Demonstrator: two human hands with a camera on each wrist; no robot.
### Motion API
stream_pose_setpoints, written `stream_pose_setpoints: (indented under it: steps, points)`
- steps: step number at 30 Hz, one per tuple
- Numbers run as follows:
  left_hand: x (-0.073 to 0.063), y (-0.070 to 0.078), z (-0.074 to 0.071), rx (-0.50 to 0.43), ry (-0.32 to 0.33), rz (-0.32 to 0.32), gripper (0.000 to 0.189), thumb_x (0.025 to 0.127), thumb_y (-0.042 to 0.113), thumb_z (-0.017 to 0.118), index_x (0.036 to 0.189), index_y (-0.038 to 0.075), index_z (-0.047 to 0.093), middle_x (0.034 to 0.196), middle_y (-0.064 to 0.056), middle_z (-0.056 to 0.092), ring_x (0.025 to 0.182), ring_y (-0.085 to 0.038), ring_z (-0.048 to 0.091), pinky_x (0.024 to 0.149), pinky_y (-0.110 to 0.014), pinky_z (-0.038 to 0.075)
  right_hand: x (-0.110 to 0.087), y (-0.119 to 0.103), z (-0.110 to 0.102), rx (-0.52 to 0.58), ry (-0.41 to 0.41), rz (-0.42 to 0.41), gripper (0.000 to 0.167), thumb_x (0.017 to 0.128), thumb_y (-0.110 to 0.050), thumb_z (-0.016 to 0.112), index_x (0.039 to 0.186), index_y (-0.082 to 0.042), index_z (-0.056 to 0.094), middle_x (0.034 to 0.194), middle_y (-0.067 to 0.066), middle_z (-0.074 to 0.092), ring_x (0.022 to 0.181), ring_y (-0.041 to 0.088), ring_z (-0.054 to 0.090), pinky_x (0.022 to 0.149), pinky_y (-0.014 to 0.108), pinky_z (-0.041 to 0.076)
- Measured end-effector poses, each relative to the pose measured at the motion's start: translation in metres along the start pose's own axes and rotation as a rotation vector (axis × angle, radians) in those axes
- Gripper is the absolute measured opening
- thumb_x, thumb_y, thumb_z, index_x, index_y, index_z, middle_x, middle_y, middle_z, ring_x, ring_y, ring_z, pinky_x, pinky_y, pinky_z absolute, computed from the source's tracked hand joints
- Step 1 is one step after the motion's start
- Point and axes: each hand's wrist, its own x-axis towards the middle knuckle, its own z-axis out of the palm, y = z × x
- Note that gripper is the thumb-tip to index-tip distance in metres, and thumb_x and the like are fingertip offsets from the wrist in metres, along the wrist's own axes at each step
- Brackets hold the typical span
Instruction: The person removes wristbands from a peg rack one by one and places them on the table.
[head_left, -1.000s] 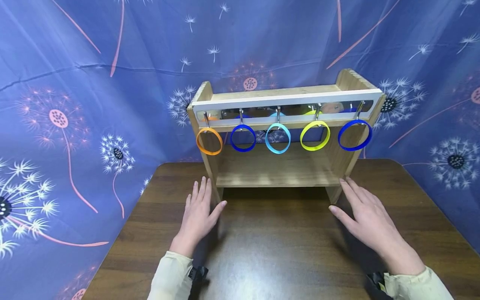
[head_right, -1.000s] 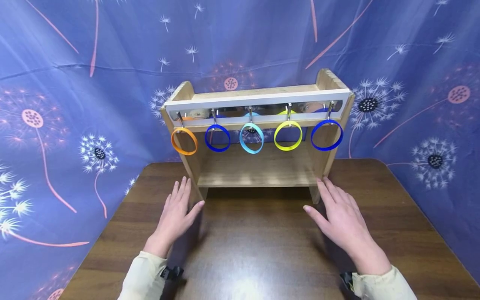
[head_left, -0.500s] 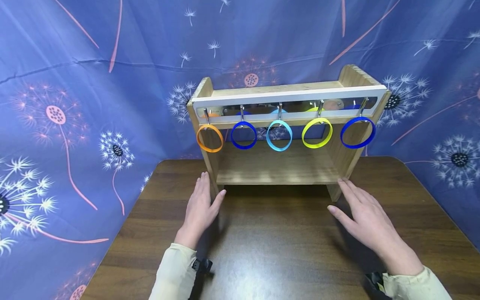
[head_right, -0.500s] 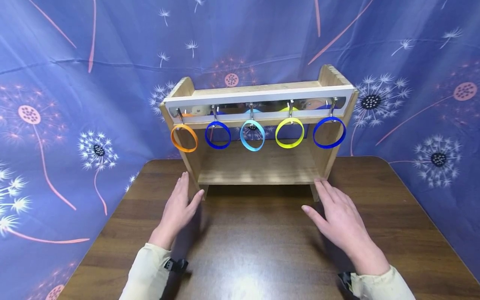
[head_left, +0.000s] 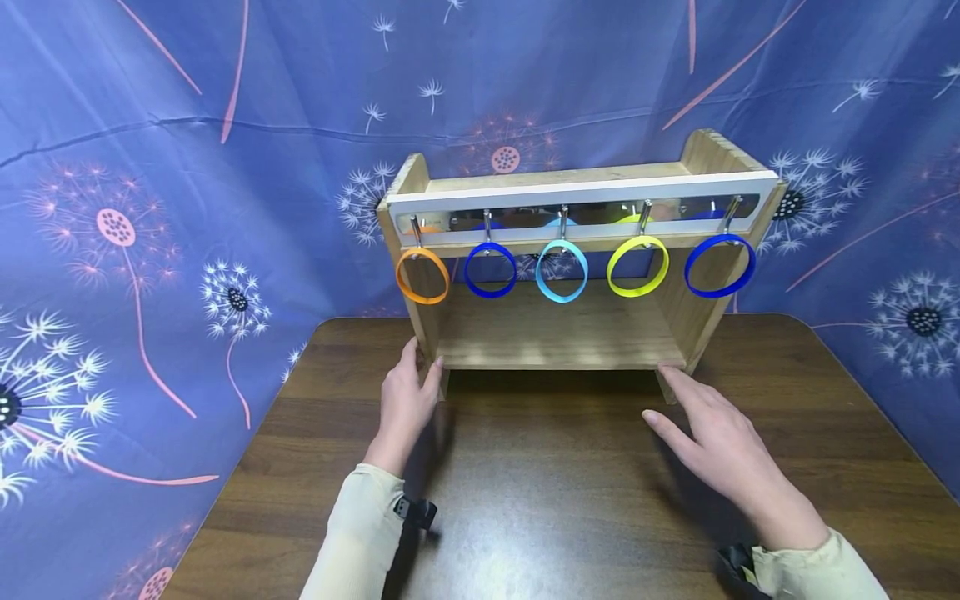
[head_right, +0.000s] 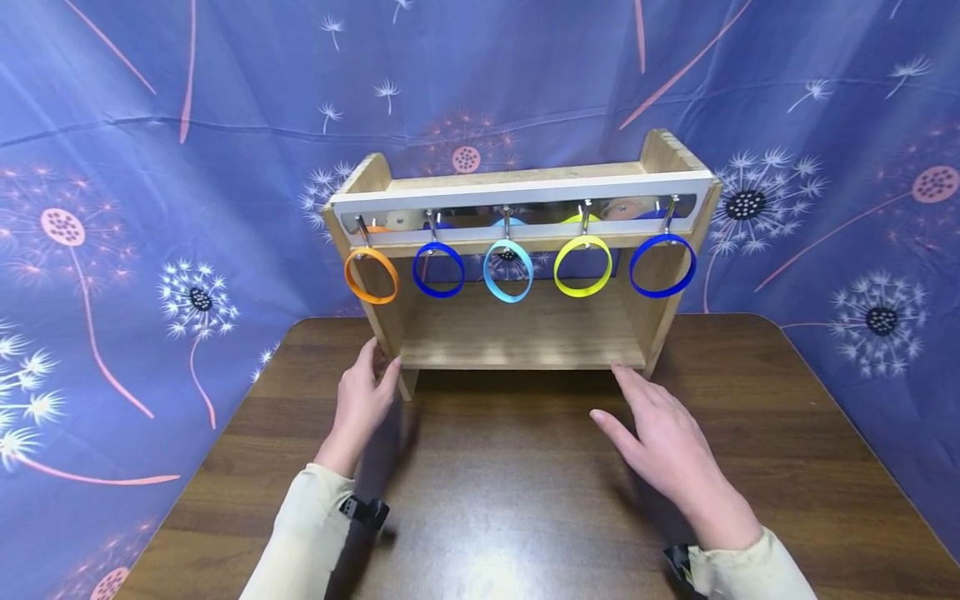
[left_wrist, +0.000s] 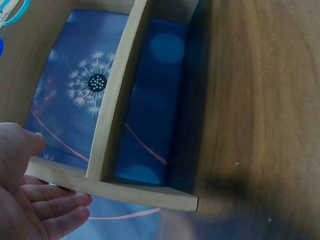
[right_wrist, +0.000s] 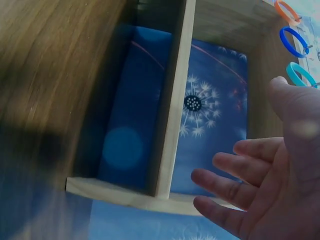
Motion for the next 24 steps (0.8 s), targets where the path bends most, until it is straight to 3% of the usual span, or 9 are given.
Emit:
stream_pose_setpoints:
  steps: [4,8,14,24]
  points:
    - [0.007,-0.002,0.003,-0.050,0.028,-0.038,0.036,0.093,0.024,0.065,0.122,0.004,0.059,0.092,-0.012,0.072,0.082,-0.028,0.069,0.075,-0.048,0.050,0.004,-0.007,0.002,0.007,0.017,-0.013,0.065,0.094,-0.036,0.064,0.145,-0.002,0.042,0.136,0.024,0.053,0.114,0.043,0.053,0.088,0.060,0.039]
    - [0.012,-0.003,0.005,-0.084,0.019,-0.067,0.030,0.093,0.024,0.065,0.117,0.006,0.062,0.095,-0.011,0.073,0.085,-0.024,0.070,0.078,-0.045,0.052,0.007,-0.012,0.006,0.040,0.042,-0.030,0.060,0.094,-0.034,0.064,0.142,-0.003,0.046,0.131,0.021,0.058,0.112,0.040,0.056,0.086,0.058,0.042]
    - [0.016,-0.006,0.009,-0.050,0.019,-0.076,0.027,0.093,0.025,0.065,0.112,0.006,0.064,0.095,-0.012,0.073,0.087,-0.029,0.071,0.078,-0.048,0.051,0.013,-0.019,0.012,0.070,0.077,-0.063,0.054,0.094,-0.029,0.065,0.138,-0.003,0.050,0.127,0.018,0.061,0.112,0.036,0.058,0.087,0.056,0.043]
    - [0.021,-0.013,0.016,0.017,0.012,-0.089,0.021,0.094,0.029,0.064,0.097,0.009,0.065,0.082,-0.009,0.073,0.075,-0.033,0.068,0.068,-0.049,0.050,0.024,-0.032,0.019,0.120,0.070,-0.092,0.050,0.095,-0.027,0.064,0.137,-0.004,0.051,0.125,0.013,0.063,0.108,0.032,0.061,0.085,0.055,0.044]
